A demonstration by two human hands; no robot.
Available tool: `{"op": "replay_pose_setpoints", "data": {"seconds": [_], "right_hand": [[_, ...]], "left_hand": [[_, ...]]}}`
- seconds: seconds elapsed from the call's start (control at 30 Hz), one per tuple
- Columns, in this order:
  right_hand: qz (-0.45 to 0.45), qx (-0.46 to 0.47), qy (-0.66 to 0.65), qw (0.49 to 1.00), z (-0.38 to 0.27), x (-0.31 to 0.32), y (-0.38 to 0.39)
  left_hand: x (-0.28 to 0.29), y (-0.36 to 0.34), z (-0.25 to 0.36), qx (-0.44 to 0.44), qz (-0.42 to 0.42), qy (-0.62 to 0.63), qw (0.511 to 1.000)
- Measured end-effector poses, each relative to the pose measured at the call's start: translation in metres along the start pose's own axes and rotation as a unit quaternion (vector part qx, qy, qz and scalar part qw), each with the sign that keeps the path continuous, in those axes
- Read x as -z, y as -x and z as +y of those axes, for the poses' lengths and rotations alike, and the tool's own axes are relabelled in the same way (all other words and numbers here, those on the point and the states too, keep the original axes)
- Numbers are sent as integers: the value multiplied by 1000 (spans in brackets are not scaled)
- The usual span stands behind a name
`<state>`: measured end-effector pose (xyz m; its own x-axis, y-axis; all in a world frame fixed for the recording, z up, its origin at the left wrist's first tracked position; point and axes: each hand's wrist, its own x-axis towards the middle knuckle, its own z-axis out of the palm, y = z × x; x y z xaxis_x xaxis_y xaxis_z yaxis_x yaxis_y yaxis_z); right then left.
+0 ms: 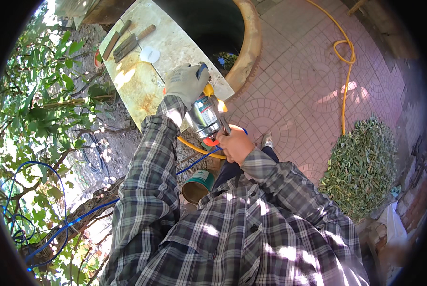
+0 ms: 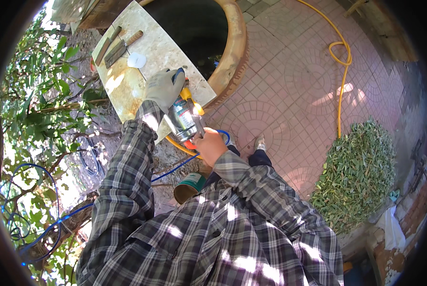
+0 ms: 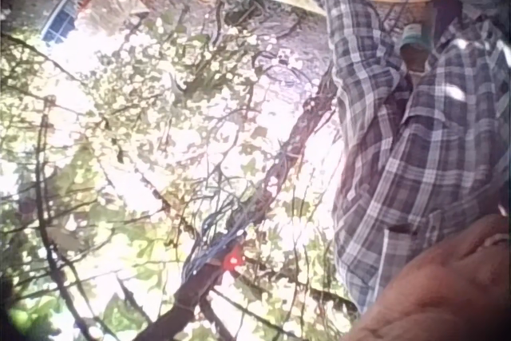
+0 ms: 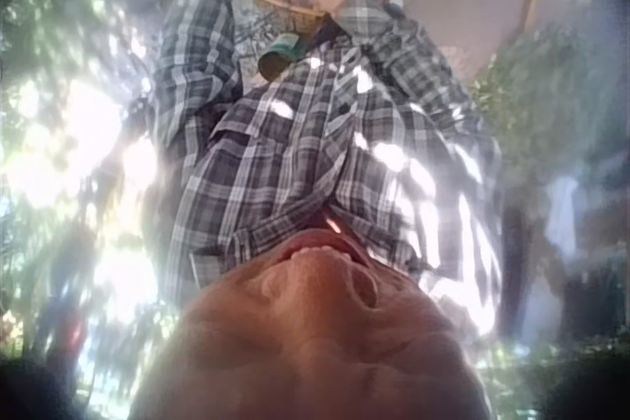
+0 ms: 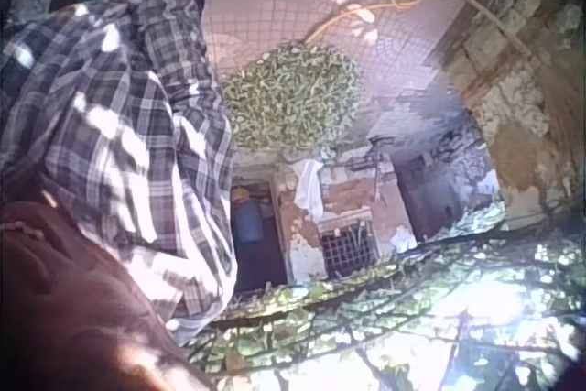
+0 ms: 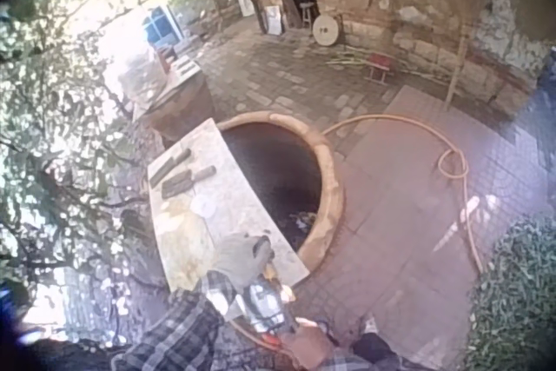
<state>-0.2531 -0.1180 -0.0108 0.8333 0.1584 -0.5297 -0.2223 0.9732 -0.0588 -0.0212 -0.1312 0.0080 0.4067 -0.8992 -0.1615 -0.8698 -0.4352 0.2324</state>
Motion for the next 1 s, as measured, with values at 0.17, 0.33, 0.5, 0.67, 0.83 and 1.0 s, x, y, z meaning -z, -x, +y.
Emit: {"op": "replay_pose_setpoints", "data": {"seconds": [0.17,0.33,0.5,0.67,0.83,1.0], "right_hand": [[-190,-17,-287,939,12,-23,-1],[-101,-41,-156,982,3,-15,3],[259,10,362,895,-23,-23,9],[42,-52,-1,998,-20,-35,16],[-88,-15,-140,986,-3,-41,15],[-38,-33,-58,997,-12,-55,14]], "left_hand": [[-1,0,-7,-20,-12,11,1000],[8,-3,-7,-6,-43,22,999],[7,-9,-2,2,-48,32,998],[6,-8,-7,-11,-56,49,997],[7,-8,-10,-63,-54,57,995],[27,-8,-14,-68,-109,57,990]]}}
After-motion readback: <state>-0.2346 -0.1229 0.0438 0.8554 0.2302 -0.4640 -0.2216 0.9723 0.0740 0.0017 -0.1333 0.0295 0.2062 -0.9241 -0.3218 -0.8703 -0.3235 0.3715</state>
